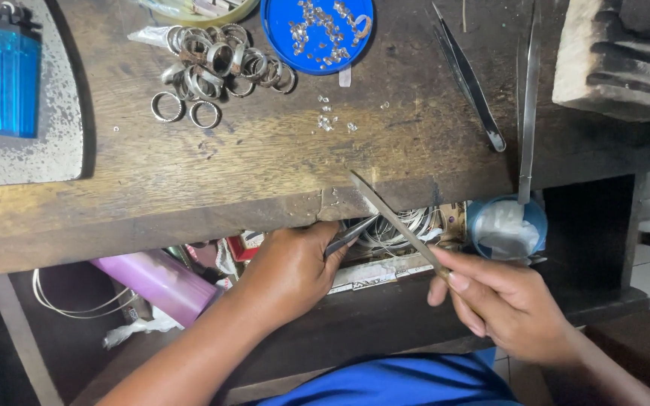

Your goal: The person holds a small metal ring with tweezers and uses a metal file to smooth its surface. The person repeatedly files the ring, occasionally pausing to inspect it, while working at a cluttered wooden workbench.

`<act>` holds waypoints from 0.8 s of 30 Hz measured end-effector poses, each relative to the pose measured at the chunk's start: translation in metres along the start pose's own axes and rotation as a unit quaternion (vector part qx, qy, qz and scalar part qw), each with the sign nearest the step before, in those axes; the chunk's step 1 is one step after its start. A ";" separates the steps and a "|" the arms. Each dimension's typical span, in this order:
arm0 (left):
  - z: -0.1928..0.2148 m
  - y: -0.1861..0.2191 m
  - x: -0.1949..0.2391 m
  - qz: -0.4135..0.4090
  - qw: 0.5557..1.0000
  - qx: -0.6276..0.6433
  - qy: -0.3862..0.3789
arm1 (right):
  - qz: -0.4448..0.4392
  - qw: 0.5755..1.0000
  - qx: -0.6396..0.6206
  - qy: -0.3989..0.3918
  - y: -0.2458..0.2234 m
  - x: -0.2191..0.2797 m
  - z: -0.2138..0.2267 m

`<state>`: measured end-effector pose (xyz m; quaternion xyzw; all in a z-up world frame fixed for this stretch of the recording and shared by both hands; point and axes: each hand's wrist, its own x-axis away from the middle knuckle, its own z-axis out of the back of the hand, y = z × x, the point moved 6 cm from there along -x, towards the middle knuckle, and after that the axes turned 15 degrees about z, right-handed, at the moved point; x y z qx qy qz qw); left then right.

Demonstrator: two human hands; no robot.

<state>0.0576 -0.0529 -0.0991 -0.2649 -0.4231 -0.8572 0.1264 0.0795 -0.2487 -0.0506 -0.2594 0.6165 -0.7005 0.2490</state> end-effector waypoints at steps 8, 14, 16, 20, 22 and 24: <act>-0.001 -0.001 -0.001 -0.001 1.000 -0.002 -0.005 | 0.020 0.999 0.046 -0.008 0.000 0.020 0.009; 0.000 0.001 0.000 0.008 1.000 -0.006 -0.007 | 0.047 0.996 0.070 -0.012 -0.005 -0.006 0.000; 0.000 0.001 0.002 0.006 1.000 -0.005 -0.001 | 0.087 0.992 0.082 -0.031 -0.010 -0.013 -0.005; 0.001 0.001 0.000 0.015 1.000 -0.013 -0.012 | 0.059 0.995 0.078 -0.027 -0.008 0.001 0.004; -0.001 -0.002 0.000 0.023 0.999 -0.021 -0.023 | 0.030 0.996 0.085 -0.023 -0.005 0.012 0.012; -0.002 -0.003 -0.001 0.025 0.999 -0.023 -0.024 | 0.006 0.993 0.117 -0.029 -0.001 0.021 0.019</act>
